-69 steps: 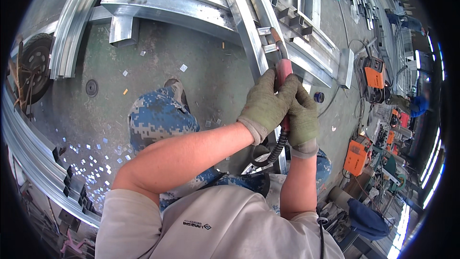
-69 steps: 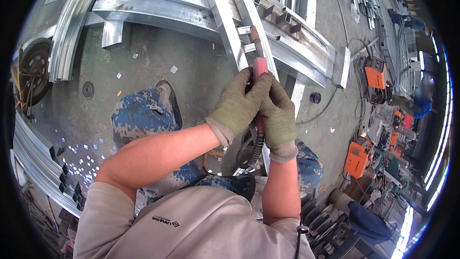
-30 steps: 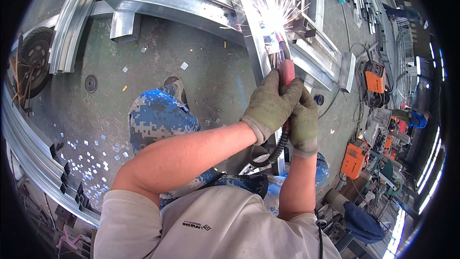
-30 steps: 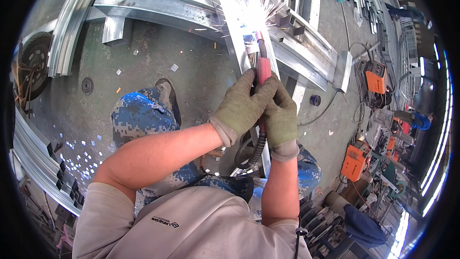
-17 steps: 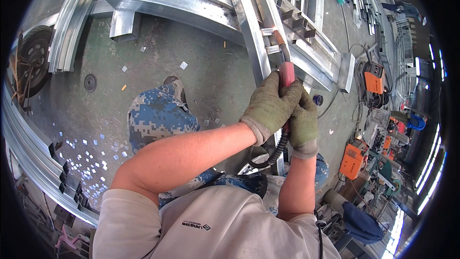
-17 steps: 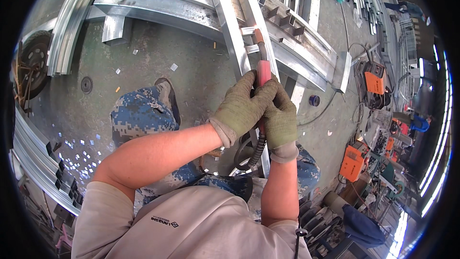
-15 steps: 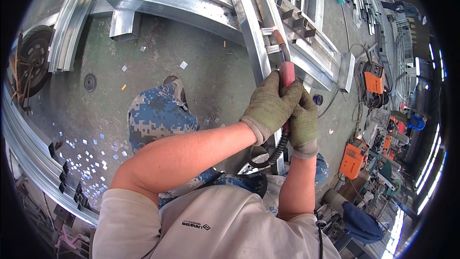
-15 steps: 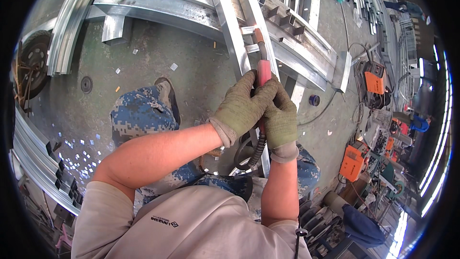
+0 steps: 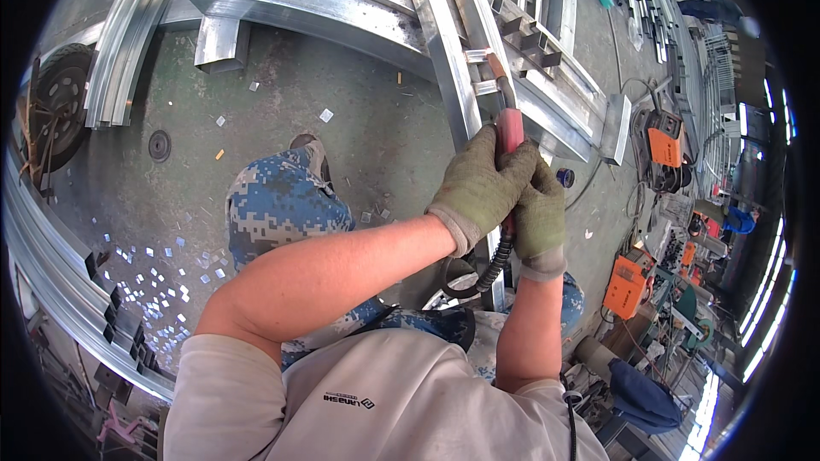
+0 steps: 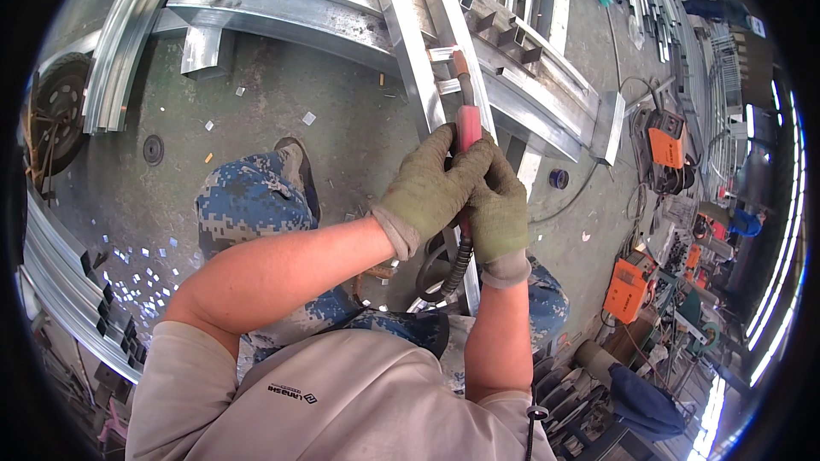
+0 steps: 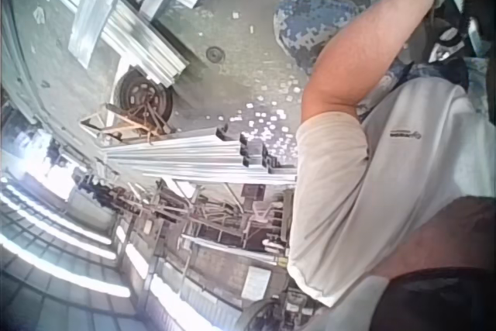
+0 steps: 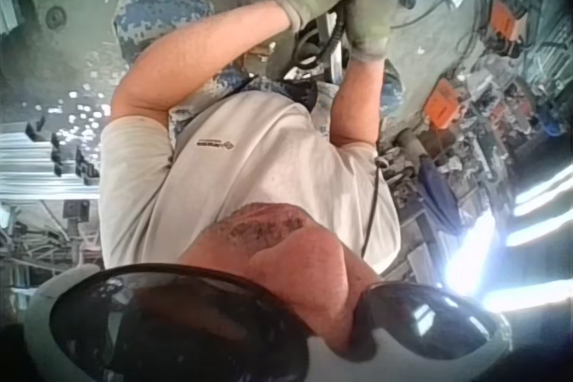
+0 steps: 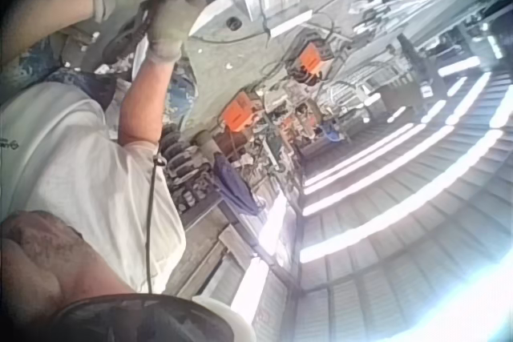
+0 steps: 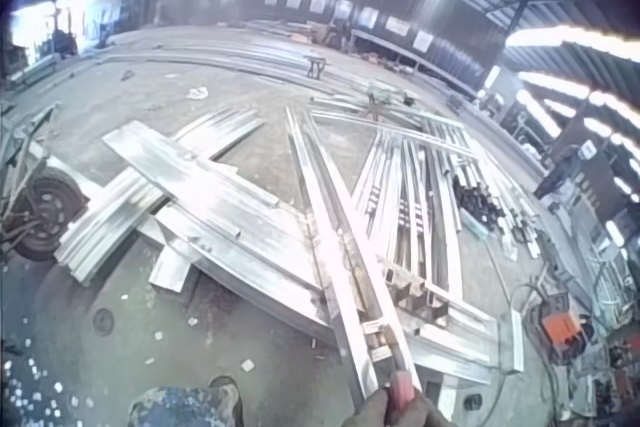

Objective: The person kneels on the workshop floor and uses a welding torch to join metal frame components. They reposition the frame and continue welding different sections, producing sparks throughout the process.

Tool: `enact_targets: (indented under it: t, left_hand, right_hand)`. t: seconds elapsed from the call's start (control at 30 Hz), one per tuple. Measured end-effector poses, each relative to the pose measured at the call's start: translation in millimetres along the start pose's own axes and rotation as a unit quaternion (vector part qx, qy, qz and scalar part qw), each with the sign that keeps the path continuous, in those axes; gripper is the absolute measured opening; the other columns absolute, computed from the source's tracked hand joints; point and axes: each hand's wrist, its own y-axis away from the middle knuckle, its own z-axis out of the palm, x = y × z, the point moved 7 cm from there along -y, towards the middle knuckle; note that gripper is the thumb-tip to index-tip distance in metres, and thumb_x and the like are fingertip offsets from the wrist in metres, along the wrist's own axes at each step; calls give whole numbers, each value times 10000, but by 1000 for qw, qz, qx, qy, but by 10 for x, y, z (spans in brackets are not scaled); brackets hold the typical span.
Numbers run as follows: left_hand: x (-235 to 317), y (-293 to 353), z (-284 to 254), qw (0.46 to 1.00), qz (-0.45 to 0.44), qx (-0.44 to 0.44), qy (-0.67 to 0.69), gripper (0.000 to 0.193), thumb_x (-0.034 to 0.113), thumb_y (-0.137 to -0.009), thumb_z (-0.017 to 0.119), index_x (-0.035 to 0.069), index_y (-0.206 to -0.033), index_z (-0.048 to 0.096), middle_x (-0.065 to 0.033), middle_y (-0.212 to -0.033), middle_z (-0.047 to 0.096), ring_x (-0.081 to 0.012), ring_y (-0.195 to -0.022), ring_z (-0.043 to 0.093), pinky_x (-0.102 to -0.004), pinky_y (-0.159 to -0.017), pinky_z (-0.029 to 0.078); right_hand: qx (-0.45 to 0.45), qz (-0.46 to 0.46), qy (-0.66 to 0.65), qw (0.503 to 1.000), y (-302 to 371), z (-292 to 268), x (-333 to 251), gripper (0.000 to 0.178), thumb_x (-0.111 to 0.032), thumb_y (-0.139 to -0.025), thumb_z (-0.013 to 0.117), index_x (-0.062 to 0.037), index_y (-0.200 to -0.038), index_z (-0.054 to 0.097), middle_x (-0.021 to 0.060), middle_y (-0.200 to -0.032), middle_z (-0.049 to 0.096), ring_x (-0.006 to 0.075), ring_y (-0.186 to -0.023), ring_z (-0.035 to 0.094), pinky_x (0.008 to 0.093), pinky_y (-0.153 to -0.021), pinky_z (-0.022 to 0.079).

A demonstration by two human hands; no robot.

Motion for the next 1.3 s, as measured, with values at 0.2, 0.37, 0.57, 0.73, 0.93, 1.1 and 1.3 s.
enact_targets:
  t: [0.2, 0.37, 0.57, 0.73, 0.93, 1.1, 1.3]
  left_hand:
    - [-7, -2, 8, 1000, 8, 9, 15, 521, 424, -1015, 690, -34, -1259, 641, -222, -1024, 731, -294, -934, 717, -416, -840, 560]
    - [18, -2, -5, 1000, 2, 10, -3, 523, 428, -1010, 691, -36, -1247, 641, -237, -1017, 730, -328, -919, 721, -427, -839, 558]
    - [9, 27, -4, 1000, -4, 6, -3, 510, 430, -1008, 692, -31, -1220, 642, -237, -1018, 731, -339, -922, 726, -431, -841, 558]
    - [-10, 9, 3, 1000, -3, 5, -3, 506, 430, -1012, 691, -27, -1224, 641, -227, -1022, 732, -322, -936, 729, -419, -840, 560]
    - [25, 28, 22, 999, 6, -7, 33, 506, 427, -1013, 697, -26, -1231, 640, -206, -1034, 736, -293, -934, 724, -403, -836, 562]
    - [26, 23, 39, 1000, -3, -9, 13, 497, 422, -1009, 707, -23, -1222, 644, -191, -1042, 740, -270, -924, 719, -401, -832, 562]
    - [-24, 7, 22, 1000, -18, -9, 13, 504, 428, -1006, 708, -18, -1233, 648, -197, -1046, 737, -276, -936, 715, -407, -841, 560]
  right_hand:
    - [-16, -4, -3, 1000, 3, -6, 20, 570, -184, -974, 780, -8, -1480, 586, 14, -1164, 696, 106, -1005, 634, 264, -882, 536]
    - [-5, 8, 25, 1000, -3, -2, -13, 583, -189, -965, 792, -12, -1481, 587, 18, -1168, 696, 107, -1019, 631, 267, -889, 535]
    - [-14, -13, -13, 1000, 19, -2, 30, 606, -153, -962, 784, -14, -1508, 560, 30, -1192, 696, 126, -1070, 638, 276, -932, 536]
    - [-14, 4, -13, 1000, 2, -1, 24, 635, -129, -953, 782, -11, -1528, 537, 36, -1207, 697, 134, -1074, 648, 281, -942, 541]
    - [-3, 17, -5, 1000, 43, 7, -38, 650, -131, -949, 786, -13, -1536, 531, 47, -1230, 700, 133, -1082, 648, 284, -953, 539]
    - [0, 2, -17, 1000, 68, -25, -23, 652, -150, -954, 792, -11, -1535, 532, 59, -1260, 699, 136, -1091, 650, 288, -961, 538]
    - [-2, 10, -2, 1000, 38, -5, 16, 595, -162, -985, 768, -21, -1520, 550, 37, -1195, 704, 117, -1028, 645, 272, -891, 545]
